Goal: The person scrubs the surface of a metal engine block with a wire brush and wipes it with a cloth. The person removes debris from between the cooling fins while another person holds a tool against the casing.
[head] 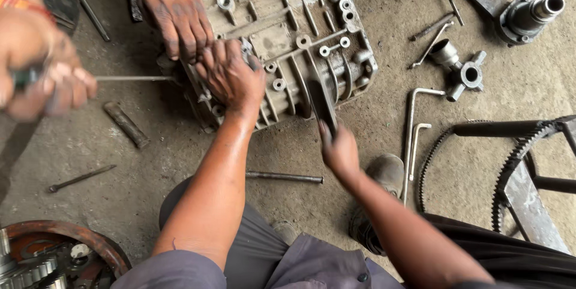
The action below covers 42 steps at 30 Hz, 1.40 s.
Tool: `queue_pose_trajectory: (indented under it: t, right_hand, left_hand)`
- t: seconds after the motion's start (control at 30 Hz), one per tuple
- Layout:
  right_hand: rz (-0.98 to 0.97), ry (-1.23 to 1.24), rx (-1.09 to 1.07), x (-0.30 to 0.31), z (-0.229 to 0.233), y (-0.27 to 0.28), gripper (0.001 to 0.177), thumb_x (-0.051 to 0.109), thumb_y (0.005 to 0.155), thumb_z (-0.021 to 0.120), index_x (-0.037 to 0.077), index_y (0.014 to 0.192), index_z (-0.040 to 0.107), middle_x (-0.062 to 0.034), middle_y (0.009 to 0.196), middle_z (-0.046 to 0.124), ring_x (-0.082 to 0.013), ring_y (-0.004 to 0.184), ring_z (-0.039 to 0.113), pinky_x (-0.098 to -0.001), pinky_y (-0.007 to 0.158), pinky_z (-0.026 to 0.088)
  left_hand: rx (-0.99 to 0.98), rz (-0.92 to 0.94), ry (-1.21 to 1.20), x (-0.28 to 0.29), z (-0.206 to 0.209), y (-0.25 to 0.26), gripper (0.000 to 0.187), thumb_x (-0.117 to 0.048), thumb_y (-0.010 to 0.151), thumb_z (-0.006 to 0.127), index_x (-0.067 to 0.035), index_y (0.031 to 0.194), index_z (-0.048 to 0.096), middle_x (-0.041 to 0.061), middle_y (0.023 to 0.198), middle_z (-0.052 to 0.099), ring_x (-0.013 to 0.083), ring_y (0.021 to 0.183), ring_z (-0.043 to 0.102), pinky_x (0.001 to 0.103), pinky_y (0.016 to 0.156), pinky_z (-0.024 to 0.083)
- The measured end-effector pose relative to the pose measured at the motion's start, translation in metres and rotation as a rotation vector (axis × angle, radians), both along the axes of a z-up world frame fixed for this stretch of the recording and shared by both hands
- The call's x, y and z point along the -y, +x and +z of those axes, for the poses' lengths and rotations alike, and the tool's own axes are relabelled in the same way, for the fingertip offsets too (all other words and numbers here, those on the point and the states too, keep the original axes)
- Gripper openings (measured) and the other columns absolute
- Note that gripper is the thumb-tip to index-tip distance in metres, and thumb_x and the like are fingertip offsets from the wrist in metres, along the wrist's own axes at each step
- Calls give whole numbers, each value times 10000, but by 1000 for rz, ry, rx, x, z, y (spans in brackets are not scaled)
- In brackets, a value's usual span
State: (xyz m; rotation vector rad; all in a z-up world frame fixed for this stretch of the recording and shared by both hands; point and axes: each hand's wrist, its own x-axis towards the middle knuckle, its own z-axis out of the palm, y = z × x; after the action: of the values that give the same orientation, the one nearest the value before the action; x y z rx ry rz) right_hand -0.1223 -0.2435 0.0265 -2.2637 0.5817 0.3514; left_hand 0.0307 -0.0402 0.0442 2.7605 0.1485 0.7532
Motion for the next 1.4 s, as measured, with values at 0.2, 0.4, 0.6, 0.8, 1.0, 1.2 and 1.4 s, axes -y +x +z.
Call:
queue_pose_trajectory:
  t: [0.2,0.4,0.6,0.8,1.0,1.2,1.4]
  right_hand:
    - [-16,30,-109,-5,-6,13,542,510,1063,434,16,1094,657,-157,741,669,-253,599,568,-462,541,510]
    - [34,-30,-39,0,-5,69,521,500,1029,499,-2,1082,630,-180,813,678,-284,679,653,-444,586,546]
    - [58,-129,66,24,-35,-47,455,440,1006,579,-7,1016,665,-259,778,685,-395,721,672,-513,681,519]
    - [152,-191,44,-6,13,97,691,604,1046,488,-42,1003,730,-226,811,699,-335,711,677,-467,687,563]
    - [36,30,327,9,-31,3,567,478,975,526,-15,1212,677,-264,950,740,-372,862,735,-485,779,582]
    - [25,-59,122,26,-25,-27,475,451,980,545,32,1150,693,-257,775,702,-429,710,693,-521,682,544]
    - [110,-11,-112,-9,34,103,673,584,1040,440,-33,1002,705,-210,831,739,-290,687,717,-450,699,574]
  left_hand:
    - [-57,-48,-29,4,-12,4,234,-184,772,815,-103,928,660,81,1025,685,260,1048,592,476,974,362]
    - [30,-54,-8,5,-9,7,219,-174,771,801,-109,912,646,97,1070,693,263,1129,591,449,952,353]
    - [-83,-55,-10,5,-1,-4,229,-171,786,798,-81,946,661,115,1037,684,268,1076,584,457,937,343]
    - [3,-94,2,7,7,-8,263,-173,755,793,-73,953,651,118,1042,678,294,1118,573,501,958,336]
    - [-24,-111,-29,6,6,-11,245,-174,777,790,-75,955,655,137,1044,672,320,1132,557,513,966,332]
    - [-18,-87,-42,10,2,-9,241,-146,757,782,-58,944,656,133,1060,679,308,1147,566,521,979,327]
    - [-45,-68,-58,14,3,-10,228,-143,772,786,-71,951,665,113,1046,676,292,1130,565,505,993,331]
